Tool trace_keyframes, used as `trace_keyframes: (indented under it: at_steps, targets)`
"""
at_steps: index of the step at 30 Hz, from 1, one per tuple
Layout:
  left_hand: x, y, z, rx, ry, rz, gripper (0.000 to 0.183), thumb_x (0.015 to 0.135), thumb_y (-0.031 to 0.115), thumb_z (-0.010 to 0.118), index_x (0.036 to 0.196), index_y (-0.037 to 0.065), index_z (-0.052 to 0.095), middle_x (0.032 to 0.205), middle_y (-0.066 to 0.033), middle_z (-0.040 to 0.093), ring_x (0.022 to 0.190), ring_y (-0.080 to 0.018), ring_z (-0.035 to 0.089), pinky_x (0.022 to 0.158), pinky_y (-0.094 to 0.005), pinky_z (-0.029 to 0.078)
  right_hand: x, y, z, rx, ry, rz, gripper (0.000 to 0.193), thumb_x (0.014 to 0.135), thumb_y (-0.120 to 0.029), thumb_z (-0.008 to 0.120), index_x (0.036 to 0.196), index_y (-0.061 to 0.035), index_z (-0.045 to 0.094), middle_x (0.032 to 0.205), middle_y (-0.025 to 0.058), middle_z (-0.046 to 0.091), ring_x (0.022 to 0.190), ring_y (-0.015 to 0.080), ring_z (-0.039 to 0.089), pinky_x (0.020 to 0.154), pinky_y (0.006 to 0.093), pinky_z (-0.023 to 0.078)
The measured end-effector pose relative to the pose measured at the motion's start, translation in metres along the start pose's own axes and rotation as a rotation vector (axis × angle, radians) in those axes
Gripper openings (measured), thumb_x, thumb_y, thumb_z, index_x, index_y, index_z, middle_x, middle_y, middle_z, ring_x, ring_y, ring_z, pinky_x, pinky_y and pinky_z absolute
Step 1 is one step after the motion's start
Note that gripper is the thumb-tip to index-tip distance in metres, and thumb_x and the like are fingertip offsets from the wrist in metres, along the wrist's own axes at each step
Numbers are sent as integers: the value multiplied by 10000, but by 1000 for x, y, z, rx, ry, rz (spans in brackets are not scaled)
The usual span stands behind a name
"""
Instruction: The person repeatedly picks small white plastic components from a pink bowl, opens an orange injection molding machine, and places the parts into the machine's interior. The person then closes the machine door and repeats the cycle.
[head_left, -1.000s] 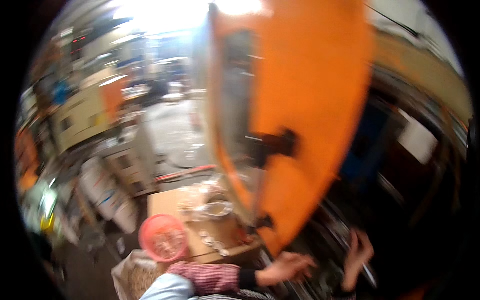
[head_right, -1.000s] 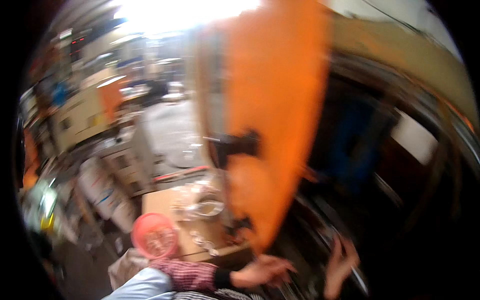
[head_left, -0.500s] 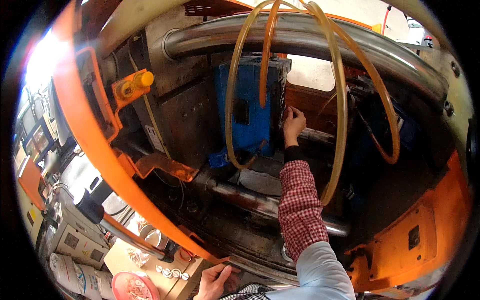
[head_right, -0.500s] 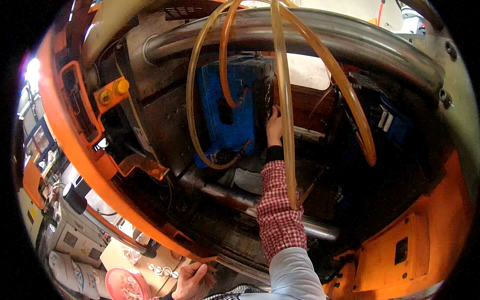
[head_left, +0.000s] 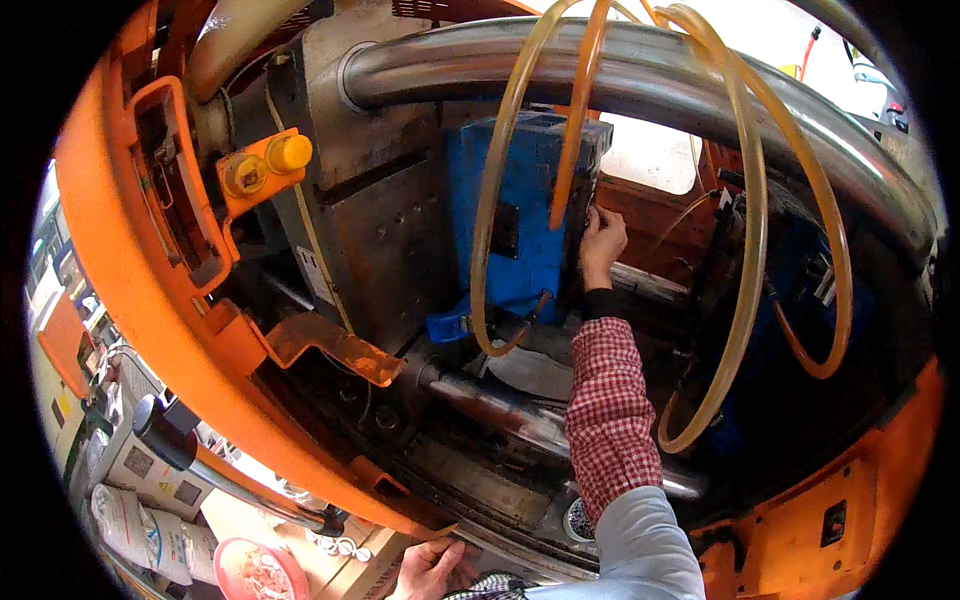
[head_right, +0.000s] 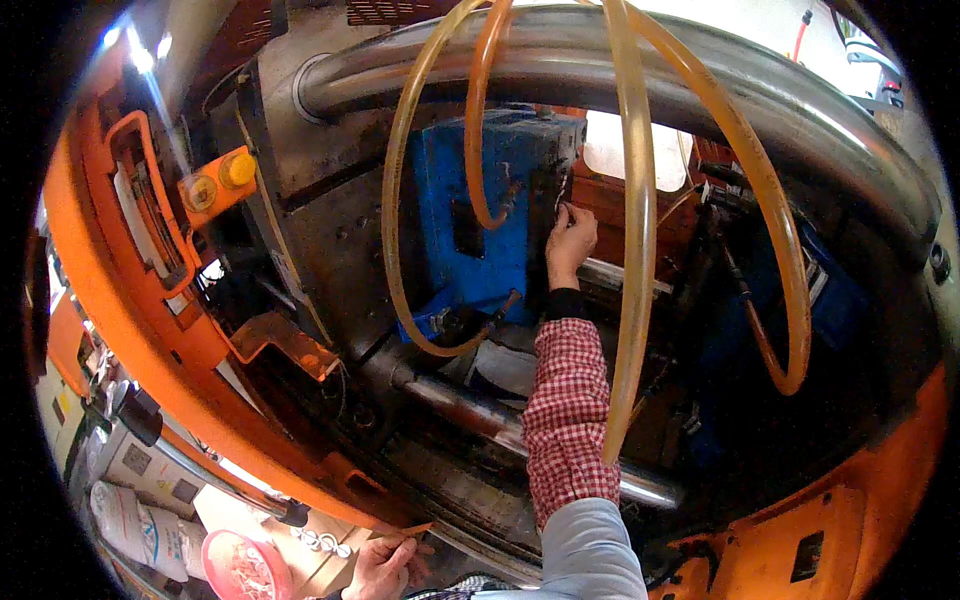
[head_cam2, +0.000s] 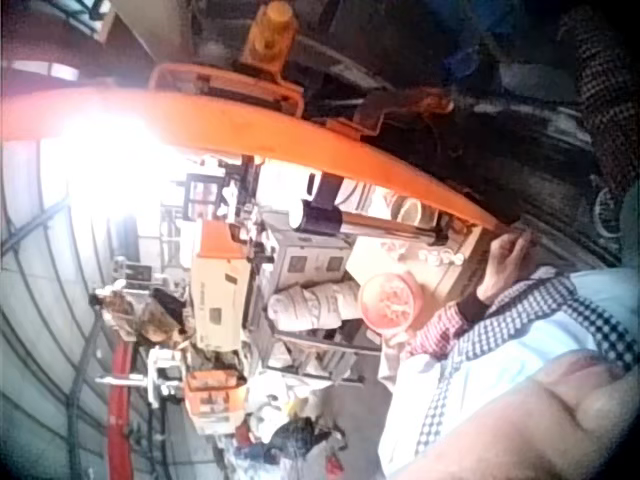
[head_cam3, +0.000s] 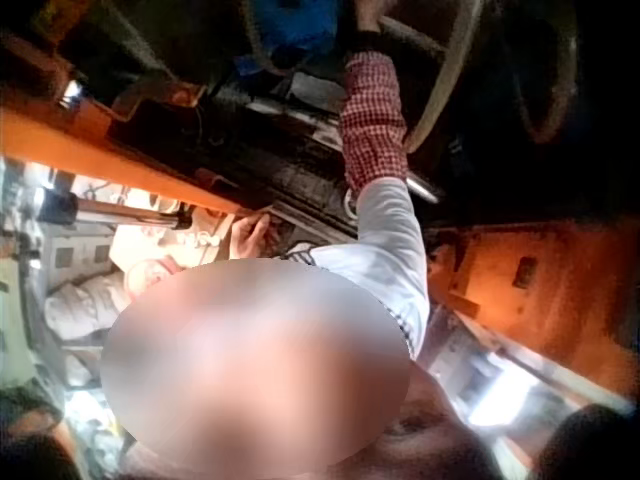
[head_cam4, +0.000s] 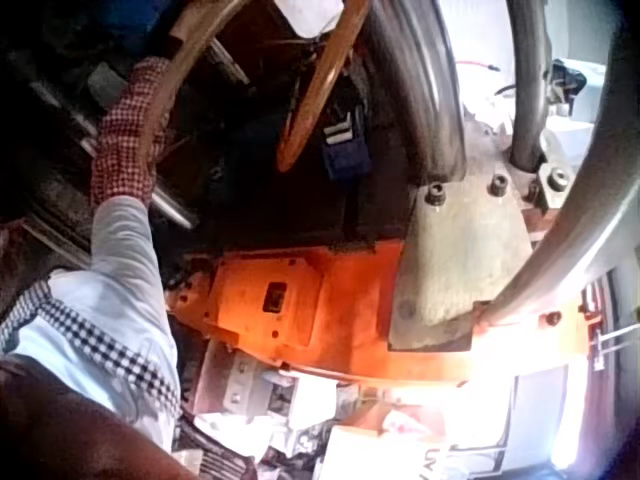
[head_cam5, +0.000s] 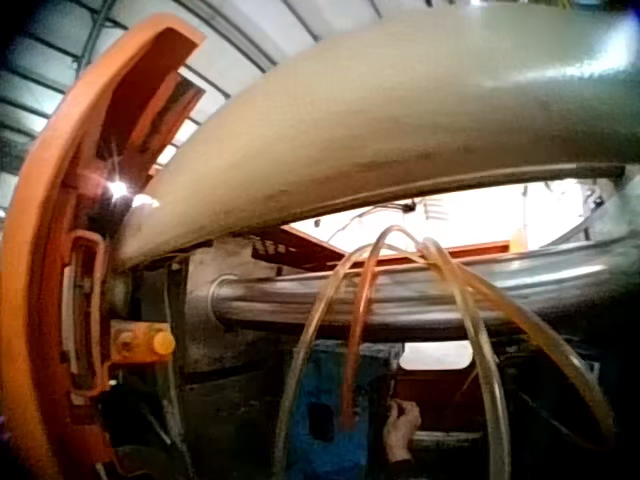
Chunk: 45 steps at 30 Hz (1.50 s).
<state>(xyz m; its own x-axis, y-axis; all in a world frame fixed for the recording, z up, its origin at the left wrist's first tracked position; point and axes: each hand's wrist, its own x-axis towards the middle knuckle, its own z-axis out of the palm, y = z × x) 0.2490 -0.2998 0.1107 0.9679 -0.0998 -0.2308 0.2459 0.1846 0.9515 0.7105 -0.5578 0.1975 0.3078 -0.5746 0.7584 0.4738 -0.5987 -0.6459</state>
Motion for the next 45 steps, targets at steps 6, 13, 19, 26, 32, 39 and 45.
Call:
trace_keyframes:
  at_steps: [6, 13, 19, 26, 32, 39, 45]
  targets:
    - [-4, 1, -1, -21, 9, 18, 259, 947, 213, 488, 894, -12, 605, 626, -49, 605, 492, -95, 532, 455, -203, 413, 1, 2, -2, -31, 7, -17, 138, 808, -131, 615, 861, -22, 682, 880, 160, 605, 866, 337, 566, 779, 406, 443]
    - [-6, -6, -3, -31, 58, 25, 254, 950, 205, 483, 879, -6, 607, 627, -50, 606, 498, -95, 540, 462, -202, 420, 2, -3, -2, -106, -80, -38, 155, 797, -82, 580, 897, -10, 675, 905, 152, 590, 898, 338, 548, 804, 405, 440]
    - [-10, -2, -3, 8, -37, 42, 264, 956, 208, 471, 895, -10, 608, 612, -38, 596, 500, -89, 537, 467, -206, 427, -2, -7, -10, -342, -238, -158, 306, 694, 8, 537, 974, -13, 656, 1029, 199, 534, 993, 368, 485, 865, 418, 416]
    - [-18, -3, -7, 206, -170, -58, 290, 964, 209, 442, 948, -38, 593, 663, -65, 616, 565, -102, 567, 544, -231, 462, -48, -69, -81, -214, -307, -87, 211, 756, -35, 575, 953, 27, 617, 1033, 234, 550, 973, 407, 521, 841, 451, 426]
    - [-28, -6, -15, 73, -313, -83, 299, 964, 212, 446, 959, -56, 579, 686, -86, 616, 582, -113, 562, 559, -228, 465, -157, -124, -293, -58, -1165, -16, 108, 758, -30, 605, 858, 4, 630, 728, 165, 615, 664, 245, 613, 604, 335, 461]
    - [-44, -11, -28, 240, -364, -114, 271, 960, 218, 459, 953, -3, 616, 703, -39, 612, 619, -84, 572, 561, -217, 466, -257, -58, -382, -622, -1165, 36, 221, 725, -90, 641, 934, -20, 627, 920, 197, 614, 912, 366, 573, 776, 443, 463]
    - [-54, -17, -34, 218, -342, 128, 265, 953, 225, 471, 874, 17, 614, 656, -22, 581, 574, -90, 543, 518, -243, 452, -275, -63, -362, -542, -1095, -150, 363, 744, -113, 650, 1073, -1, 545, 978, 188, 589, 952, 347, 563, 811, 417, 463]
